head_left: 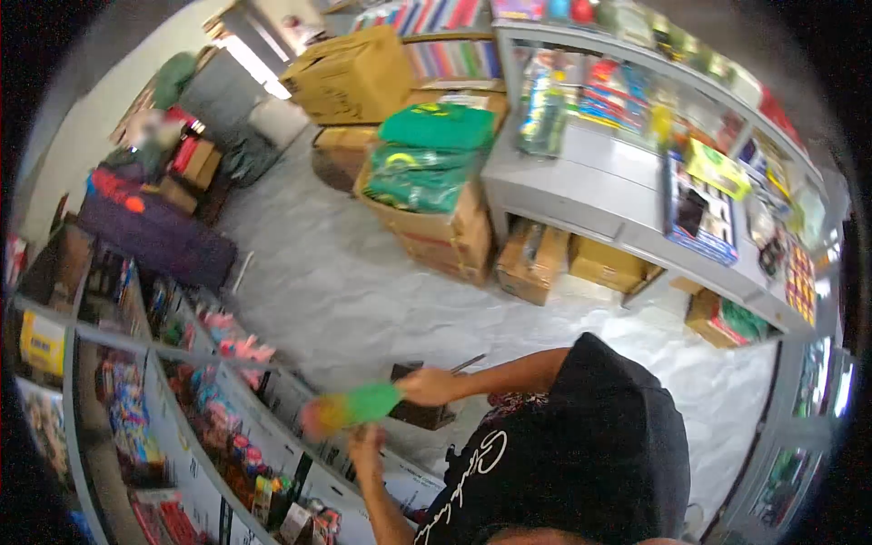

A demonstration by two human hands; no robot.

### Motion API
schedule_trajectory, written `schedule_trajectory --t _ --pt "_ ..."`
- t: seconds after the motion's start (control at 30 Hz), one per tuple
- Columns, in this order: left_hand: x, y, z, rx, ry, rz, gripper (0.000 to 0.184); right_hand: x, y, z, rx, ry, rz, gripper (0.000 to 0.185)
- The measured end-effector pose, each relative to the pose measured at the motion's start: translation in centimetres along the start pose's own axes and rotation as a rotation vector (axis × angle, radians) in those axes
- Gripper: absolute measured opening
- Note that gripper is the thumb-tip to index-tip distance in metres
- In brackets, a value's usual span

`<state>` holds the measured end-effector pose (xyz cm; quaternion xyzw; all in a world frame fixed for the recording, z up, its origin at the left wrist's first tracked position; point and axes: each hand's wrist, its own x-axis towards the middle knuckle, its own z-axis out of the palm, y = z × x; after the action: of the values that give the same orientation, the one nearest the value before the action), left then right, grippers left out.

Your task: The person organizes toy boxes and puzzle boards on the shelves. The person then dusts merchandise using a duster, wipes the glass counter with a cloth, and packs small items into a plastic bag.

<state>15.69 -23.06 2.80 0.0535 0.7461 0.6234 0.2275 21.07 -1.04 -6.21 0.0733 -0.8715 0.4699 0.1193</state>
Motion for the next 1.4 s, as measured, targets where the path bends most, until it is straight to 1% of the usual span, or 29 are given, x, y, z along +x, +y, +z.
schedule_trajectory --t 0.03,0.07,0.1,0.17,0.2,0.27,0.33,0.37,0.43,0.5,0.57,0.67,0.7,0.73,0.8,0.83,0.9,0.93,0.97,1.03,1.07,1.1,1.13,1.17,1.23,1.27,1.33,1.37,1.4 --pt "0.0 -1.8 1.9 0.071 -0.16 -0.127 0.042 -3.1 2.4 -2.3 -0.14 -0.03 0.207 0.027" --pt "-0.2 -2.8 4.5 0.105 -0.258 -0.143 0.043 -6.6 3.1 -6.0 -0.2 -0.056 0.492 0.025" --pt "-0.3 -3.6 6.8 0.134 -0.355 -0.156 0.044 -10.3 3.9 -8.9 -0.181 0.081 0.602 0.023" --pt "0.0 -5.7 9.1 0.167 -0.461 -0.158 0.042 -18.2 6.4 -12.4 -0.252 0.41 0.643 0.025" --pt "0.2 -7.3 10.5 0.188 -0.527 -0.153 0.039 -21.3 5.5 -14.7 -0.25 0.503 0.699 0.025" --pt "0.5 -10.3 12.4 0.068 -0.6 -0.15 0.039 -25.9 3.7 -17.5 -0.34 0.81 0.825 0.027" --pt "0.3 -11.4 14.6 0.136 -0.56 -0.262 0.044 -28.7 4.0 -21.0 -0.447 0.927 0.879 0.029" --pt "1.0 -13.7 15.2 0.078 -0.582 -0.294 0.044 -29.7 5.3 -22.6 -0.467 0.927 0.879 0.029" --pt "1.0 -14.3 17.6 0.073 -0.579 -0.343 0.044 -30.6 9.2 -26.0 -0.666 1.139 0.792 0.034" --pt "1.7 -14.0 19.7 0.09 -0.569 -0.39 0.043 -30.3 11.7 -29.9 -0.661 1.149 0.838 0.036" --pt "2.9 -13.3 21.4 0.068 -0.606 -0.365 0.037 -29.4 13.6 -33.3 -0.64 1.158 0.885 0.039" --pt "6.5 -13.0 24.0 0.061 -0.612 -0.32 0.032 -27.7 16.1 -37.5 -0.686 1.199 0.808 0.045" --pt "8.0 -12.7 25.4 0.059 -0.605 -0.288 0.031 -27.2 16.7 -39.0 -0.656 1.187 0.876 0.048" --pt "9.5 -12.4 27.1 0.05 -0.6 -0.28 0.031 -26.5 17.3 -40.7 -0.629 1.173 0.94 0.052" --pt "12.1 -11.6 30.5 0.114 -0.509 -0.269 0.037 -26.2 20.5 -43.4 -0.694 1.148 0.943 0.053" --pt "13.4 -11.3 32.4 0.063 -0.546 -0.213 0.035 -26.4 22.2 -44.3 -0.752 1.125 0.963 0.053" --pt "15.6 -9.2 37.2 0.172 -0.638 -0.114 0.026 -27.0 24.2 -45.9 -0.768 1.083 0.996 0.053" --pt "16.4 -8.0 39.7 0.137 -0.672 -0.113 0.028 -27.2 25.1 -46.6 -0.791 1.046 1.019 0.052" --pt "17.1 -6.6 42.6 0.099 -0.707 -0.11 0.03 -27.3 25.8 -47.3 -0.789 1.042 1.027 0.052" --pt "17.1 -1.9 48.3 0.141 -0.709 0.164 0.044 -27.3 27.0 -48.2 -0.646 1.098 1.093 0.048" --pt "17.9 -0.4 51.2 0.174 -0.694 0.23 0.057 -27.3 27.5 -48.9 -0.647 1.086 1.099 0.048" --pt "18.5 0.9 54.0 0.206 -0.676 0.293 0.07 -27.2 28.1 -49.5 -0.636 1.185 1.076 0.047" --pt "18.5 2.7 56.9 0.046 -0.671 0.266 0.079 -27.2 28.6 -50.0 -0.625 1.281 1.05 0.046" --pt "18.6 4.4 59.5 -0.115 -0.661 0.24 0.09 -27.0 28.6 -50.2 -0.629 1.262 1.056 0.046" --pt "22.6 2.2 64.9 0.111 -0.511 0.35 0.107 -26.6 27.9 -51.2 -0.846 1.225 1.261 0.041" --pt "23.1 2.9 66.8 0.091 -0.493 0.339 0.107 -26.1 27.4 -51.7 -0.863 1.203 1.245 0.041" --pt "23.4 4.4 70.3 0.005 -0.344 0.371 0.114 -25.2 26.8 -52.3 -0.928 1.224 1.036 0.039" --pt "23.4 4.8 71.4 -0.019 -0.297 0.353 0.114 -24.6 26.8 -52.8 -0.948 1.183 0.887 0.035" --pt "23.3 5.0 72.5 -0.161 -0.229 0.297 0.108 -24.0 27.0 -53.5 -0.953 1.135 0.851 0.035"
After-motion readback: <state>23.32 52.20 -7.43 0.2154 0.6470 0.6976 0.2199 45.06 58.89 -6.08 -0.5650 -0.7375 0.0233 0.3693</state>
